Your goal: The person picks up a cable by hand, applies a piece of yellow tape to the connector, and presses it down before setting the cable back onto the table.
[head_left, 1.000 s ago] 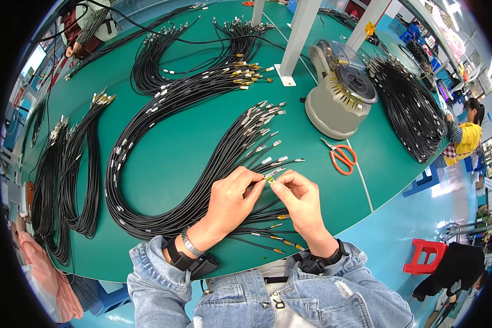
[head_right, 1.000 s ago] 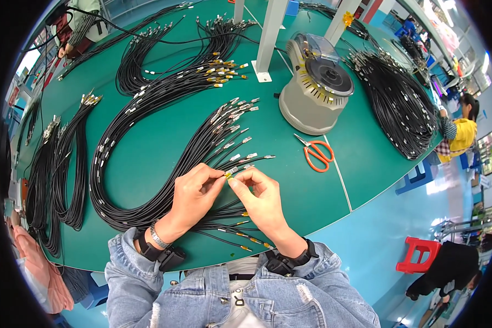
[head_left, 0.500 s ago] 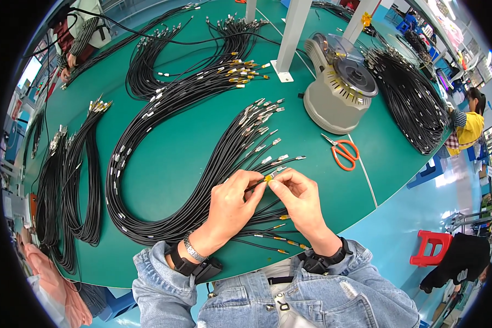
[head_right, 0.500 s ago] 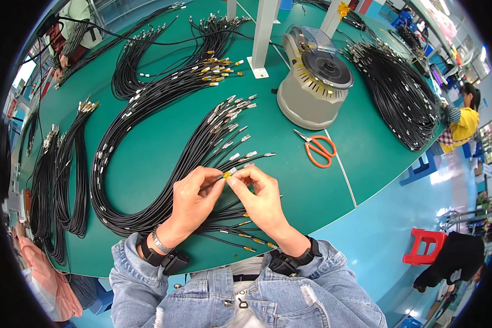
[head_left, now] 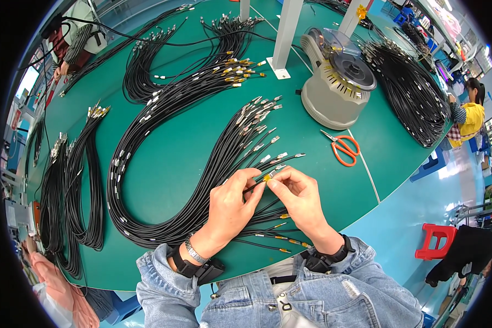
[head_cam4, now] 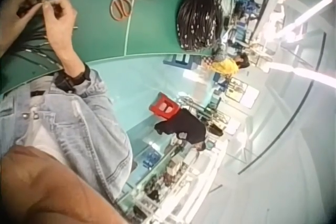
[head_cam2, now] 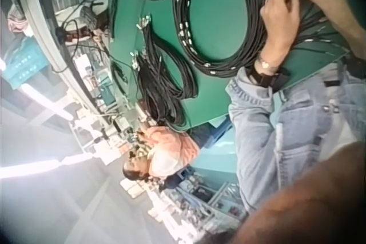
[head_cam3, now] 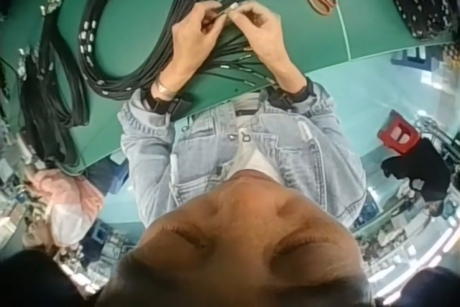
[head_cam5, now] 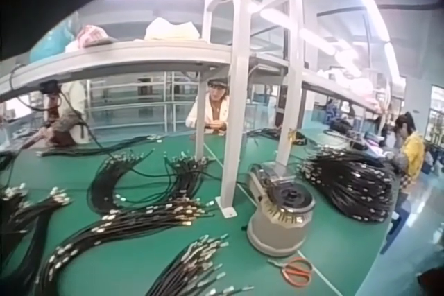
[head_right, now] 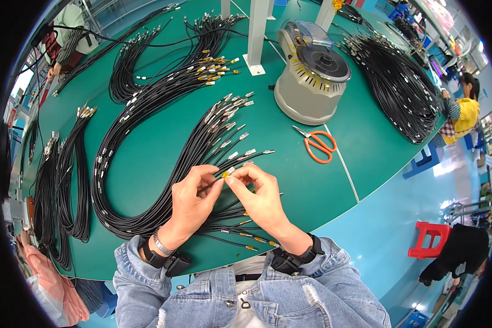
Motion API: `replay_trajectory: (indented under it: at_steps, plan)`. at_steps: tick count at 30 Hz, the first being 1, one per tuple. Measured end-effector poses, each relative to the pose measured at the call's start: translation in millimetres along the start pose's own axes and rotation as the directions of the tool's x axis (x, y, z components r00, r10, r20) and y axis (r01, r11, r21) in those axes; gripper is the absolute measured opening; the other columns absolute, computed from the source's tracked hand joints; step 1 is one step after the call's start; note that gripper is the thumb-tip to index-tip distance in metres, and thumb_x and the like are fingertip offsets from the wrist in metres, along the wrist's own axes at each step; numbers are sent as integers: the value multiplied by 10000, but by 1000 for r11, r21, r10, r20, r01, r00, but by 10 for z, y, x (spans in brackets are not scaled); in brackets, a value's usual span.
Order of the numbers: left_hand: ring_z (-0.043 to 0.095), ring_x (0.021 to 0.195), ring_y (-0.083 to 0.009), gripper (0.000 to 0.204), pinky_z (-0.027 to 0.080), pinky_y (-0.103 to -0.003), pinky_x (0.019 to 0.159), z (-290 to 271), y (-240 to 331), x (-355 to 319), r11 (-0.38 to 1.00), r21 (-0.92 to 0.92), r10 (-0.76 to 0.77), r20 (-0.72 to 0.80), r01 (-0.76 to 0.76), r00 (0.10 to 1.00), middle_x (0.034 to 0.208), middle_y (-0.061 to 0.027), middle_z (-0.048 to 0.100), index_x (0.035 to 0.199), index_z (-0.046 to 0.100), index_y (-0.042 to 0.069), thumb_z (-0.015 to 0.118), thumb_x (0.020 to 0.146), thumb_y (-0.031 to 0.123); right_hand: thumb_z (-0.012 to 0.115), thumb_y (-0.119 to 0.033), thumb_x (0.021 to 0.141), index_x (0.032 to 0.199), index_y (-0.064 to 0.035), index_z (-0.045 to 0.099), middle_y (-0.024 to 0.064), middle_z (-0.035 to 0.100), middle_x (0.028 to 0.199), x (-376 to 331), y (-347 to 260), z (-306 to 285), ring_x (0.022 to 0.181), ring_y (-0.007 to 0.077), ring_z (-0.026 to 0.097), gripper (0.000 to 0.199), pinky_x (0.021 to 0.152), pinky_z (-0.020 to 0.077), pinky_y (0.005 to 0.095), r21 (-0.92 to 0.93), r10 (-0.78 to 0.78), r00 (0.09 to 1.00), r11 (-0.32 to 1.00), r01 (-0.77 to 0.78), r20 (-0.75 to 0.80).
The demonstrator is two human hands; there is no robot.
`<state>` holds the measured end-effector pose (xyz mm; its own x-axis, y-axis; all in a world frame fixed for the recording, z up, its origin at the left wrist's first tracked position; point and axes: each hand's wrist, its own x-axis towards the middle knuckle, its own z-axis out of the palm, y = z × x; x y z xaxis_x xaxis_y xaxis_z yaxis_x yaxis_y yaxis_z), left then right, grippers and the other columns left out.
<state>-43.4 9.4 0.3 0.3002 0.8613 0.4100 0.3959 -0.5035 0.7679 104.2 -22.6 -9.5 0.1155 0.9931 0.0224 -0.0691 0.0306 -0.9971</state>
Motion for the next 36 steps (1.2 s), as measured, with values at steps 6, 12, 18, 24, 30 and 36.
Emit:
replay_trajectory:
  at_steps: [6,12,18,24,30,36]
  plan:
    - [545,517,-74,245,416,-193,446,5,-22,1,998,9,64,-3,-64,998,668,-35,585,948,547,27,676,743,-11,613,-62,834,821,5,586,-14,555,773,-3,-6,8,706,46,485,73,648,403,203,18,9,1000,1000,-8,-15]
    - [543,501,-117,213,437,-230,441,12,-3,10,996,13,83,-13,-83,996,701,-47,579,905,555,37,673,733,-6,617,-75,839,808,-2,575,-28,540,759,4,0,13,696,31,470,90,630,387,190,-13,-7,1000,1000,7,-18]
    - [537,489,-139,192,438,-250,430,13,-6,10,993,12,114,-7,-114,993,713,-47,577,880,561,47,667,730,-6,615,-82,840,796,-6,568,-37,528,739,6,-1,17,676,24,451,100,609,374,189,-12,8,1000,1000,-8,-23]
    - [534,483,-140,192,428,-254,421,15,3,13,992,24,121,-3,-121,993,700,-43,570,887,575,56,667,730,-7,609,-93,845,793,-7,565,-46,515,718,-7,-22,41,659,19,434,110,591,365,190,-1,25,999,1000,-25,-39]
    - [530,479,-139,229,426,-258,419,16,-3,20,986,74,148,-4,-148,989,678,-39,556,930,600,61,670,724,-11,608,-100,848,809,-5,571,-46,518,725,-15,-10,43,666,19,434,109,597,365,190,8,18,999,1000,-18,-43]
    - [503,501,-100,224,392,-221,432,11,13,20,995,38,87,7,-87,996,670,-34,543,946,622,42,658,737,-31,606,-102,848,855,2,586,-29,545,765,-23,-1,42,710,36,468,106,652,392,200,2,-6,999,1000,6,-32]
